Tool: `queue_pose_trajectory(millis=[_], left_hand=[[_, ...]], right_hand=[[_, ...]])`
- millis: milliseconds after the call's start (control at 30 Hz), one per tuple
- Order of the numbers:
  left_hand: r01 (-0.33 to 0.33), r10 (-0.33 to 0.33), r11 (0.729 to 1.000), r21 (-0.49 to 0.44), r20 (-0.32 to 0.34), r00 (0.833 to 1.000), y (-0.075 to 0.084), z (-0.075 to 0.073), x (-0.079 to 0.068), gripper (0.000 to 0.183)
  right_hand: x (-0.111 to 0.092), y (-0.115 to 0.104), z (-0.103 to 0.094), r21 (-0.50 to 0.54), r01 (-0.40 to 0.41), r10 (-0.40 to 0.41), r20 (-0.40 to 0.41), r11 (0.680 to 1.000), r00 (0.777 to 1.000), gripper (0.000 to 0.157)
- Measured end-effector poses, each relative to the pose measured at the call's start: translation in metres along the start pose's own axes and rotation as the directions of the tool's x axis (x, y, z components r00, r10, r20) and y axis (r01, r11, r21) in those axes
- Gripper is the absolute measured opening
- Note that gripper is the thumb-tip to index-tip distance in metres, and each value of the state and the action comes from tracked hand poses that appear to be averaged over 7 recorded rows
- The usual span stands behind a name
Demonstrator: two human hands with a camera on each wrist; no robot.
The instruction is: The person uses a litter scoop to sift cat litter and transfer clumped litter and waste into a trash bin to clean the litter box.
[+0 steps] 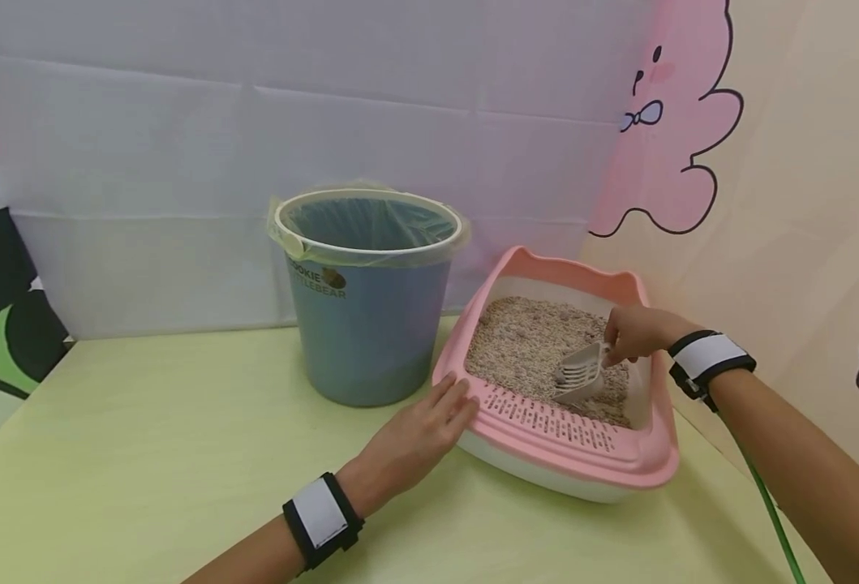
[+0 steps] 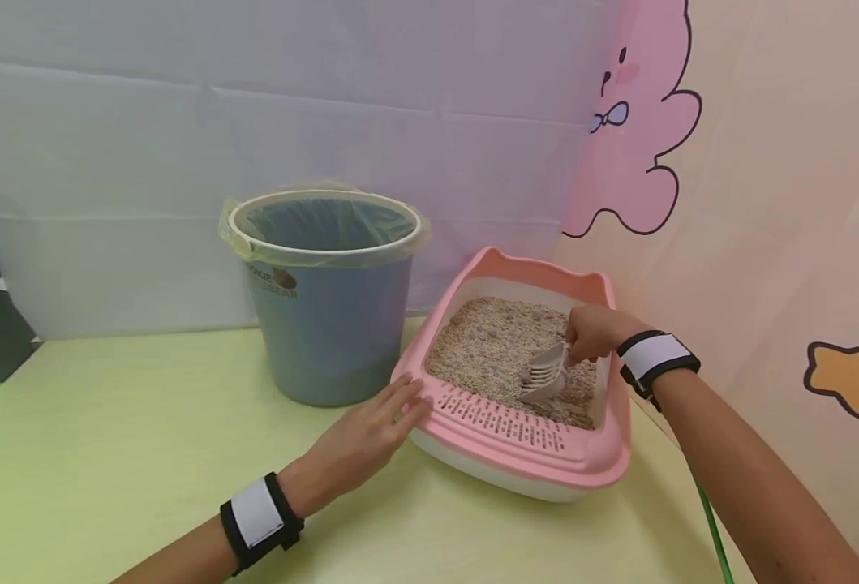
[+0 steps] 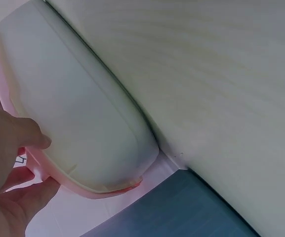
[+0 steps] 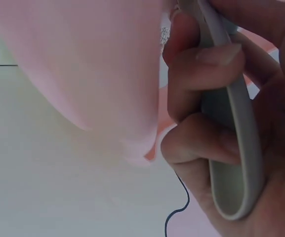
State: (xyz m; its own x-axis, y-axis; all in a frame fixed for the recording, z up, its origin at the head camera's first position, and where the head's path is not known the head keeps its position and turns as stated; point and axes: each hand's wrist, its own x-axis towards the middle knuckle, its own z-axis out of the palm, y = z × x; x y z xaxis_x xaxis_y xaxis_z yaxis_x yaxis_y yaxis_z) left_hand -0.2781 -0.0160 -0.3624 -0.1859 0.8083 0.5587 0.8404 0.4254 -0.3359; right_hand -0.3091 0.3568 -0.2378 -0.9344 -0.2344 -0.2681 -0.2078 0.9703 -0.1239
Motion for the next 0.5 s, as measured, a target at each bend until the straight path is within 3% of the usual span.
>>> queue_pose_trajectory(millis=[133,500], left_hand=[[0.015,-0.015,1.000,-0.008,0.027,1.000,0.000,-0.002,0.001,0.045],[0.006,-0.003,0.999,-0.047,0.066,0.998,-0.004,-0.005,0.001,0.045]], right_hand=[[0.001,-0.001,0.005,-0.018,0.033,-0.034,-0.059,0.999,0.998,0.024],[0.006,-0.015,0.008,-0.107,0.112,-0.129,-0.173,0.988,0.976,0.020]])
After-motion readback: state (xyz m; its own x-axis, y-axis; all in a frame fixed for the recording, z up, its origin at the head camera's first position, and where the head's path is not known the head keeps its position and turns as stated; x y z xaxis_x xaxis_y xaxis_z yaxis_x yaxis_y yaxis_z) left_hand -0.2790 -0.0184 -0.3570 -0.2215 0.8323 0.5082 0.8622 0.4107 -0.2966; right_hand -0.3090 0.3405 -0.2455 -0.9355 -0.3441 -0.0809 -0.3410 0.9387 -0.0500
